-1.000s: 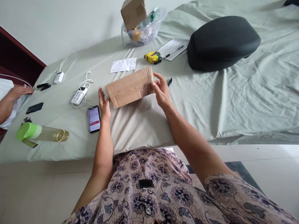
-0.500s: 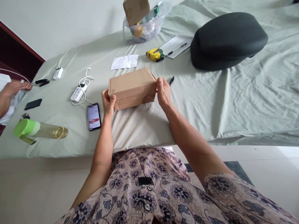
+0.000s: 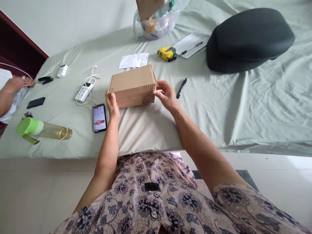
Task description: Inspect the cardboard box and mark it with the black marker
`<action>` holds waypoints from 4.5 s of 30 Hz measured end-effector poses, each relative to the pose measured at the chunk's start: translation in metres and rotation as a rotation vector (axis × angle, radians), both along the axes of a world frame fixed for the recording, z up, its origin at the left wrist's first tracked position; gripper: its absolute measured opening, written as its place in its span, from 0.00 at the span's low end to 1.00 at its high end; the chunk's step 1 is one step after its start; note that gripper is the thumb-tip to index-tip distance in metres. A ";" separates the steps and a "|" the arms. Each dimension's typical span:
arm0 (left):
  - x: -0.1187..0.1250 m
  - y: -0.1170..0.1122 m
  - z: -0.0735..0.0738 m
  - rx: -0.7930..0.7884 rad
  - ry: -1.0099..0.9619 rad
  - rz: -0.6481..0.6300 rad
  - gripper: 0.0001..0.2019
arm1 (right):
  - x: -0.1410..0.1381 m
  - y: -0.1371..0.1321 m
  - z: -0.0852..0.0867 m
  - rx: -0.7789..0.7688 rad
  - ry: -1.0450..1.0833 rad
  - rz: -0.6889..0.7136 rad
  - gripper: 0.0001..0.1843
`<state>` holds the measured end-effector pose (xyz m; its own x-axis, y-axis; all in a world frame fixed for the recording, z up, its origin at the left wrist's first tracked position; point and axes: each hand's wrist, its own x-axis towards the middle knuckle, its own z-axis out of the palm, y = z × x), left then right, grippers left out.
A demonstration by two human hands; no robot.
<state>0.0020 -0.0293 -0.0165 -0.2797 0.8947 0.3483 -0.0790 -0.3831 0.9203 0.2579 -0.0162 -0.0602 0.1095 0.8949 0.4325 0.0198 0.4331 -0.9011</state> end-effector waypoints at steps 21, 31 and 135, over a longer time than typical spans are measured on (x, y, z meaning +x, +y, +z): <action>-0.010 0.018 -0.018 0.055 0.208 0.210 0.35 | 0.012 0.002 -0.019 0.078 -0.579 0.062 0.60; 0.026 -0.010 -0.012 0.194 0.471 0.160 0.38 | -0.006 -0.024 0.016 0.251 -0.491 -0.403 0.62; 0.068 -0.034 -0.016 -0.322 -0.353 -0.425 0.36 | -0.026 -0.017 -0.004 -0.043 -0.223 0.025 0.55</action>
<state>0.0702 -0.0632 -0.0324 0.0735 0.9973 -0.0047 -0.4828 0.0397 0.8748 0.2322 -0.0330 -0.0641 -0.0065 0.9142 0.4052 0.2103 0.3974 -0.8932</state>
